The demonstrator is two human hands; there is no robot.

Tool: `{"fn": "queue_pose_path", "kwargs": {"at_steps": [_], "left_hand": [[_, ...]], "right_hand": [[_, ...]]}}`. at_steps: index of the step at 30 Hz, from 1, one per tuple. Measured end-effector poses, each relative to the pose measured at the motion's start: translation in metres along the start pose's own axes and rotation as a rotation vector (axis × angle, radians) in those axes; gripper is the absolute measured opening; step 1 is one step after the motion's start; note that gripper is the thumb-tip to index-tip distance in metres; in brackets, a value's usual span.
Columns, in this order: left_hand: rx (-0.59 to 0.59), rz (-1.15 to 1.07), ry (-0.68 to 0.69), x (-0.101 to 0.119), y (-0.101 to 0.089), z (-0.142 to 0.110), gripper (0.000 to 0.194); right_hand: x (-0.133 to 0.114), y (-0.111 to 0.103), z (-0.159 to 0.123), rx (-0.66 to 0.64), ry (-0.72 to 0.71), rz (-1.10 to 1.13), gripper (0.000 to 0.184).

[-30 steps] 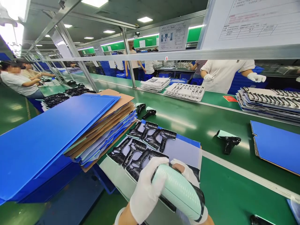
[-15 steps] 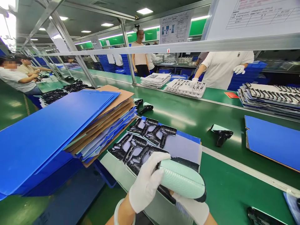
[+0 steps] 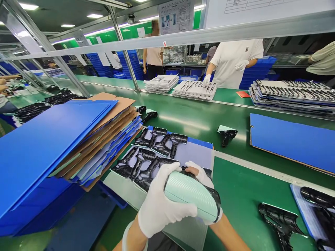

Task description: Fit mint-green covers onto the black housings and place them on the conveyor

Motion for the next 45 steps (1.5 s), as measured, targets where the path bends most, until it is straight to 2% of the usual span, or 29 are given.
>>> {"fn": "queue_pose_path", "kwargs": {"at_steps": [3, 6, 10, 13, 15, 18, 22, 26, 31, 33, 35, 38, 40, 42, 45], "left_hand": [[0.035, 0.033, -0.127, 0.002, 0.002, -0.002, 0.092], [0.046, 0.026, -0.180, 0.000, 0.002, -0.003, 0.074], [0.098, 0.039, -0.002, 0.001, -0.005, -0.004, 0.039], [0.107, 0.035, 0.082, -0.001, -0.010, -0.006, 0.033], [0.088, 0.016, 0.107, -0.001, -0.012, -0.006, 0.038], [0.049, -0.009, 0.118, 0.001, -0.013, -0.006, 0.060], [0.015, -0.014, 0.114, 0.001, -0.014, -0.005, 0.083], [0.005, -0.007, 0.130, 0.003, -0.012, -0.006, 0.095], [0.090, 0.143, 0.059, 0.010, -0.009, -0.013, 0.137], [0.074, 0.186, -0.023, 0.009, -0.006, -0.015, 0.130], [0.058, 0.187, -0.066, 0.007, -0.005, -0.015, 0.104], [0.057, 0.154, -0.006, 0.007, -0.008, -0.013, 0.065], [0.038, 0.134, 0.027, 0.006, -0.009, -0.012, 0.057], [0.005, 0.117, 0.015, 0.004, -0.009, -0.012, 0.069], [-0.020, 0.115, -0.044, 0.003, -0.008, -0.013, 0.115]], "right_hand": [[0.001, -0.007, 0.008, 0.020, -0.039, -0.103, 0.023], [0.001, -0.014, 0.015, 0.056, -0.049, -0.185, 0.020], [0.000, -0.011, 0.017, 0.068, -0.053, -0.214, 0.024], [-0.004, -0.005, 0.014, 0.082, -0.075, -0.213, 0.026], [-0.010, -0.002, 0.011, 0.112, -0.122, -0.226, 0.025], [-0.023, -0.005, 0.011, 0.161, -0.200, -0.254, 0.021], [-0.034, -0.018, 0.023, 0.194, -0.086, -0.262, 0.026], [-0.043, -0.029, 0.033, 0.222, -0.028, -0.225, 0.044], [-0.040, -0.035, 0.035, 0.269, -0.012, -0.153, 0.044], [-0.039, -0.038, 0.033, 0.305, -0.030, -0.176, 0.043], [-0.041, -0.041, 0.030, 0.355, -0.072, -0.219, 0.041], [-0.044, -0.043, 0.025, 0.410, -0.147, -0.287, 0.040], [-0.046, -0.042, 0.024, 0.427, -0.193, -0.333, 0.038], [-0.049, -0.043, 0.023, 0.446, -0.239, -0.374, 0.034], [-0.055, -0.045, 0.024, 0.457, -0.309, -0.412, 0.029]]}}
Point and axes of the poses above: each hand's wrist, its own z-axis towards the middle knuckle, its own y-axis out of the palm, x = y × z, the point moved 7 cm from there along z, towards the middle knuckle, and after that the axes turned 7 degrees about y, right-handed, at the moved point
